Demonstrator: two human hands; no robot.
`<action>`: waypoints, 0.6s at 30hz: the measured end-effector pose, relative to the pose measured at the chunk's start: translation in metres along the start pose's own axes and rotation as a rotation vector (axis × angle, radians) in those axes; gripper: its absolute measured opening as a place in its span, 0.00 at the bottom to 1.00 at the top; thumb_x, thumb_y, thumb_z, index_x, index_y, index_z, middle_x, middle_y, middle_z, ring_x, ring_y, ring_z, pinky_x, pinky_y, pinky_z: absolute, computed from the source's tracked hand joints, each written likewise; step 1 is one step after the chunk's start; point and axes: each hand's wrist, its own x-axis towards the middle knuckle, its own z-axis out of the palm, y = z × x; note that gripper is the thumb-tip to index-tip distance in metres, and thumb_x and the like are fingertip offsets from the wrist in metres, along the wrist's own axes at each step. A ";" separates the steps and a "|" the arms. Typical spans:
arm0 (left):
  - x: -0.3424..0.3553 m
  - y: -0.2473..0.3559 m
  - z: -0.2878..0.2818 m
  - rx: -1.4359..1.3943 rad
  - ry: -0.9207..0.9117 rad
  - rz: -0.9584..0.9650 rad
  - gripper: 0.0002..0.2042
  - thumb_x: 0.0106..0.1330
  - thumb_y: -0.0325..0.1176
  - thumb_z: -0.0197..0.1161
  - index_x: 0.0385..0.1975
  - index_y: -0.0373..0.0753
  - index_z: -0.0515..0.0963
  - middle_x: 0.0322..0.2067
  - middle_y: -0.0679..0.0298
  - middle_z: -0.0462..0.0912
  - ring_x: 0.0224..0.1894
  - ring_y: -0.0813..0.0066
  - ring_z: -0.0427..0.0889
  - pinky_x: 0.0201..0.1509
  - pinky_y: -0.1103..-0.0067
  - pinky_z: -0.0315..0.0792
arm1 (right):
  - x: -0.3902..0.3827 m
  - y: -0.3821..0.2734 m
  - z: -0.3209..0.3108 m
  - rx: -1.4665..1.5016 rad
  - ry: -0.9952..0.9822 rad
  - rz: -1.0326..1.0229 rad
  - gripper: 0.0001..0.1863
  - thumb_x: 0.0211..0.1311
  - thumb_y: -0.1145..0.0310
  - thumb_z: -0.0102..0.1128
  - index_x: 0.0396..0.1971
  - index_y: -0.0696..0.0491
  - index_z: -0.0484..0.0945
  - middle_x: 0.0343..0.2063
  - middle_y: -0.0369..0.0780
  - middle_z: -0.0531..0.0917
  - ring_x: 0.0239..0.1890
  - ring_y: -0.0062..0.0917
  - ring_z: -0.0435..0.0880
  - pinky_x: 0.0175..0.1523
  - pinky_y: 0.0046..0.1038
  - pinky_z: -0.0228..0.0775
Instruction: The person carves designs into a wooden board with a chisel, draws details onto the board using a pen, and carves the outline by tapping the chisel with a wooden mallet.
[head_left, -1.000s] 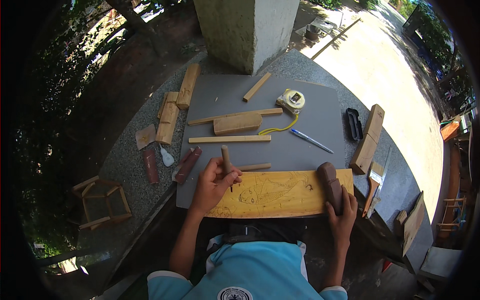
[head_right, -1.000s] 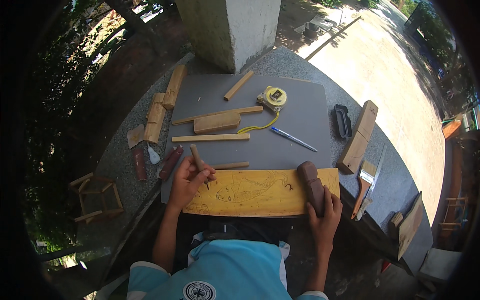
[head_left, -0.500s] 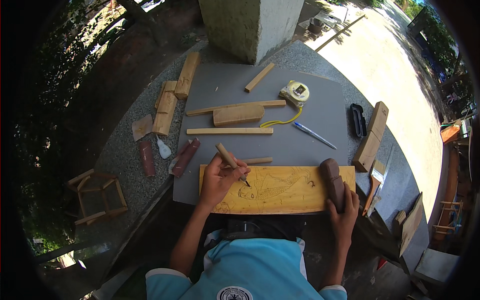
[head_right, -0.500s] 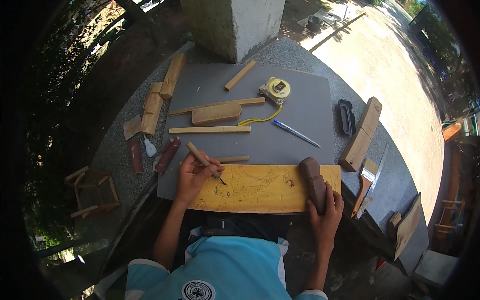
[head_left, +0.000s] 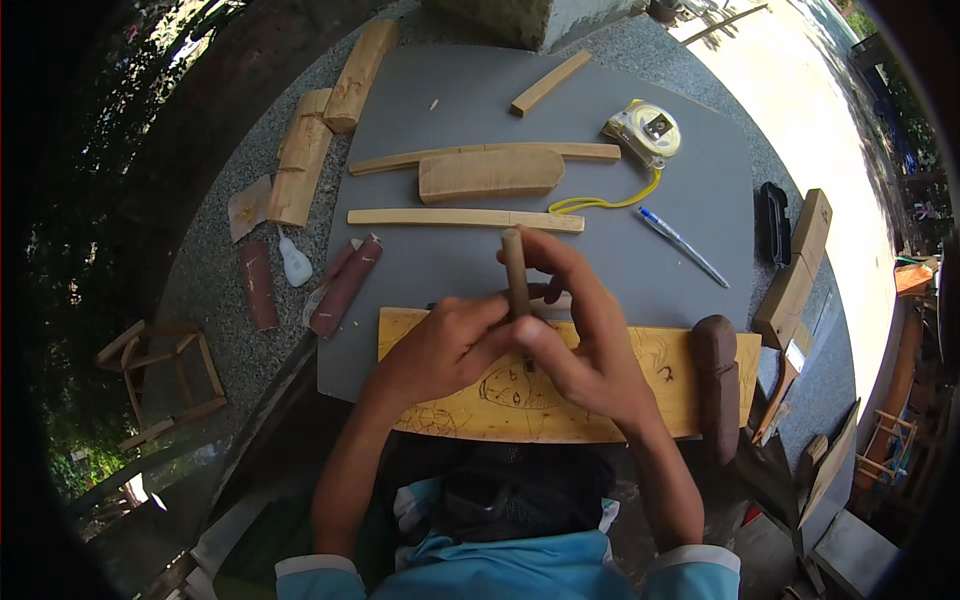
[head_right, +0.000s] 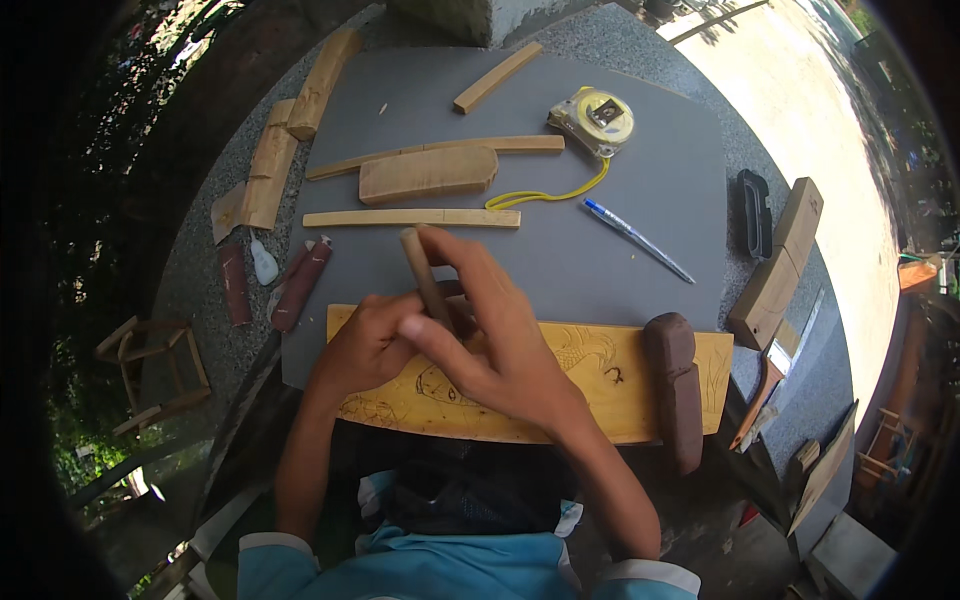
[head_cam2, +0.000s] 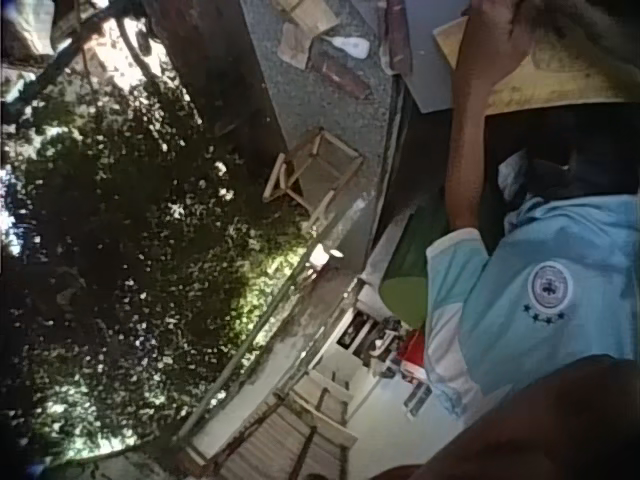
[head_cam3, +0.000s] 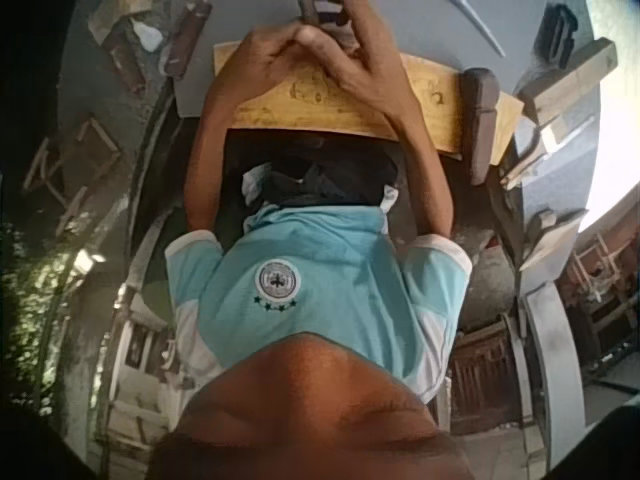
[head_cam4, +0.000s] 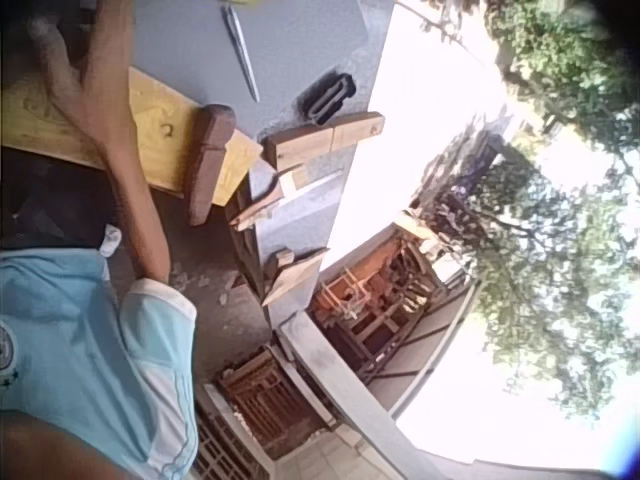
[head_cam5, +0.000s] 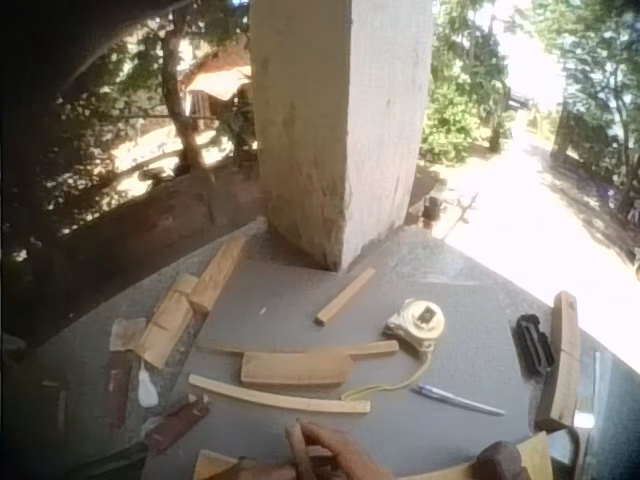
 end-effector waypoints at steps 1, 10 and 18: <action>-0.003 0.004 0.000 -0.020 -0.010 -0.029 0.10 0.63 0.29 0.53 0.41 0.32 0.72 0.30 0.55 0.79 0.36 0.59 0.80 0.37 0.74 0.72 | 0.009 0.008 0.002 0.034 -0.115 0.089 0.21 0.56 0.66 0.58 0.48 0.58 0.70 0.35 0.43 0.76 0.38 0.25 0.75 0.40 0.26 0.69; -0.011 -0.003 0.000 0.200 0.092 0.012 0.08 0.51 0.27 0.63 0.30 0.34 0.76 0.32 0.56 0.77 0.35 0.58 0.77 0.37 0.70 0.70 | 0.020 0.034 0.026 0.452 -0.190 0.085 0.18 0.65 0.54 0.44 0.40 0.56 0.68 0.21 0.35 0.72 0.27 0.15 0.69 0.33 0.17 0.62; -0.015 -0.013 -0.009 0.486 0.136 0.196 0.11 0.43 0.31 0.69 0.27 0.37 0.79 0.31 0.63 0.78 0.37 0.62 0.77 0.40 0.71 0.70 | 0.019 0.030 0.032 0.940 0.132 0.483 0.20 0.66 0.46 0.35 0.27 0.49 0.58 0.11 0.30 0.54 0.10 0.12 0.48 0.12 0.17 0.38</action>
